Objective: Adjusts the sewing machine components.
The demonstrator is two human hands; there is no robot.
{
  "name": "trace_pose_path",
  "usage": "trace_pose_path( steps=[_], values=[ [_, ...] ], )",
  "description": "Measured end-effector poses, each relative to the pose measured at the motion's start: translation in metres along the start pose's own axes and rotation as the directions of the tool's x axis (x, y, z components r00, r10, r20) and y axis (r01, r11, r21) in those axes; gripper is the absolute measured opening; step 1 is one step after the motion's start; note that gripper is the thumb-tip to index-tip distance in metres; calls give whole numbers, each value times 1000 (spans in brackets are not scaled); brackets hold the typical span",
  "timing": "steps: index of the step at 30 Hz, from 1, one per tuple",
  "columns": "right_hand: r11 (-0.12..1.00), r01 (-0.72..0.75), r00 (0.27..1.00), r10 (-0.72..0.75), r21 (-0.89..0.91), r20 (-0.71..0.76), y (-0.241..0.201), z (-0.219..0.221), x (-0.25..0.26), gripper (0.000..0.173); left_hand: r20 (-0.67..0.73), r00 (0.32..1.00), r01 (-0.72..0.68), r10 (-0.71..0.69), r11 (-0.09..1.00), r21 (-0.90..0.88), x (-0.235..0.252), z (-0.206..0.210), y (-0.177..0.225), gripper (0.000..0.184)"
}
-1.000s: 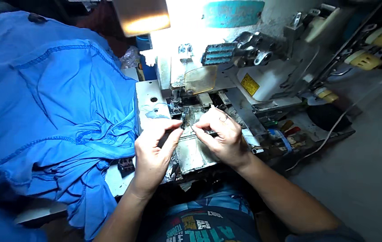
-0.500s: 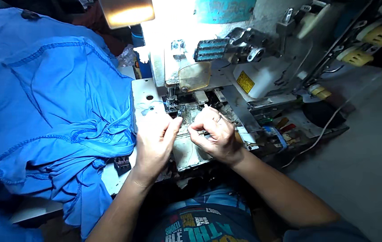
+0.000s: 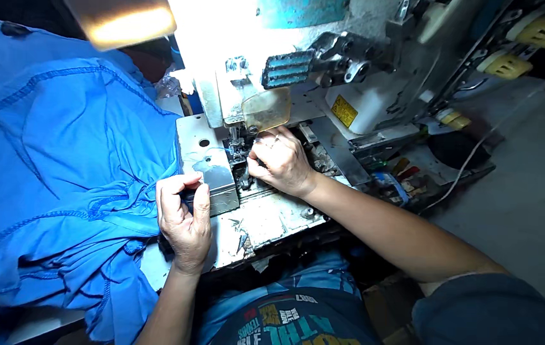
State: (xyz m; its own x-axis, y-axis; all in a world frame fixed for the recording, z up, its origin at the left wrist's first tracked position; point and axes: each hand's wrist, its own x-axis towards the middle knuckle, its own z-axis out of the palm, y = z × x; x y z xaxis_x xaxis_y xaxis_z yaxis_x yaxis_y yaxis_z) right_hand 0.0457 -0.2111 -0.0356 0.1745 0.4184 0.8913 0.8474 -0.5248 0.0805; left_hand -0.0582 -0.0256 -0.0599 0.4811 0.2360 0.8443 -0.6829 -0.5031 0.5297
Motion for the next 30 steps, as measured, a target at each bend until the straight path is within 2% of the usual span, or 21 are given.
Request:
trace_pose_path(
  steps=[16, 30],
  values=[
    [993, -116, 993, 115, 33, 17, 0, 7, -1, 13, -12, 1000, 15, -16, 999, -38, -1, 2, 0, 23],
    [990, -138, 990, 138, 8, 5, -2, 11, -1, 12, -3, 1000, 28, -28, 998, -59, -1, 2, 2, 25]
  ],
)
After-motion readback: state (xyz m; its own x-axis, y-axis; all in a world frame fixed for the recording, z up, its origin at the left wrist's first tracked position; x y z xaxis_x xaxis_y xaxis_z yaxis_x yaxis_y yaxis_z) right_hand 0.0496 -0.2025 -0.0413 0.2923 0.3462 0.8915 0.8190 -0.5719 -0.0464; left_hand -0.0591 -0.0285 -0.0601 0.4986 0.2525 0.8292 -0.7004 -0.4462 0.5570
